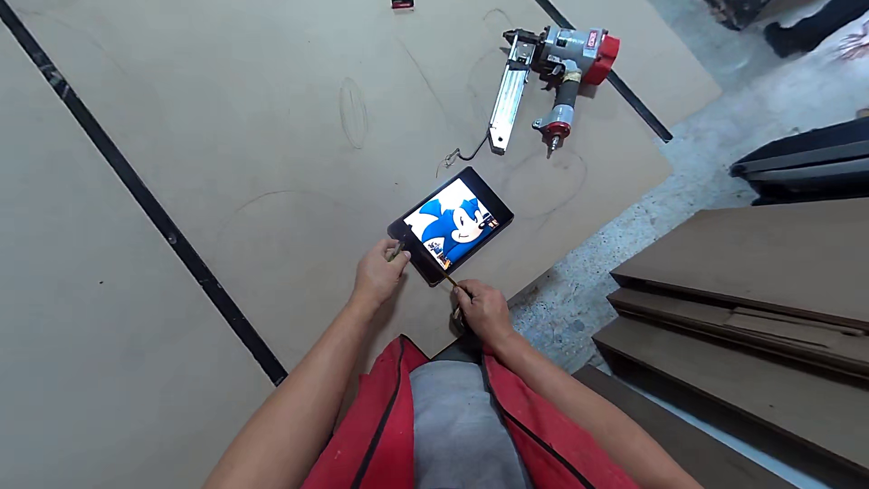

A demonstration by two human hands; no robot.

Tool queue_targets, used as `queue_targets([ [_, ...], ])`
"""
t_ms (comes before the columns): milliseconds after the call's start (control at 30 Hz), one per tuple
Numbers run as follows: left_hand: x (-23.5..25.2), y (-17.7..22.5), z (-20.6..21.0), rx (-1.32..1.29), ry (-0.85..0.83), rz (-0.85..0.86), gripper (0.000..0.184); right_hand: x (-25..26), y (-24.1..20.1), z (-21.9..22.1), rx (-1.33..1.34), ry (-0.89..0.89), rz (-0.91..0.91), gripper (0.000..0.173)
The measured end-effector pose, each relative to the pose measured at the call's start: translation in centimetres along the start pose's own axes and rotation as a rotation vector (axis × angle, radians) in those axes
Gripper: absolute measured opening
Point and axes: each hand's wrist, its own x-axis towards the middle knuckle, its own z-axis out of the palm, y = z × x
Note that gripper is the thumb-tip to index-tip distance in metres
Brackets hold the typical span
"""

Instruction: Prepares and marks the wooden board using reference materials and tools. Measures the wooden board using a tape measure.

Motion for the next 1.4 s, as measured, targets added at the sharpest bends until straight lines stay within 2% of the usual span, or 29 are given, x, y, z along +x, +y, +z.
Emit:
queue_targets([
  [133, -1.9, -6.2, -2.0, 0.154, 0.037, -0.069, 0.027, 0.6, 0.9, 2.0, -0.106, 0.071, -0.054, 0.027],
  [233, -3.2, -10.9, -2.6, 0.024, 0.041, -0.138, 0.022, 0.7, 1.4, 2.7, -0.119, 0.117, -0.075, 0.027],
  [300, -3.9, -12.1, -2.7, -0.145, 0.041, -0.183, 0.021, 0.8, 1.5, 3.0, -0.122, 0.144, -0.096, 0.027],
  [367, -4.0, -12.1, -2.7, -0.216, 0.037, -0.209, 0.02, 1.0, 1.4, 3.2, -0.12, 0.156, -0.11, 0.027],
  [800, -3.3, -11.6, -2.8, -0.282, -0.016, -0.205, 0.021, 1.5, 1.6, 3.4, -0.104, 0.182, -0.103, 0.028],
  [1400, -3.3, -11.7, -2.8, -0.239, -0.013, -0.194, 0.022, 3.0, 2.4, 1.5, -0.075, 0.19, -0.063, 0.027],
])
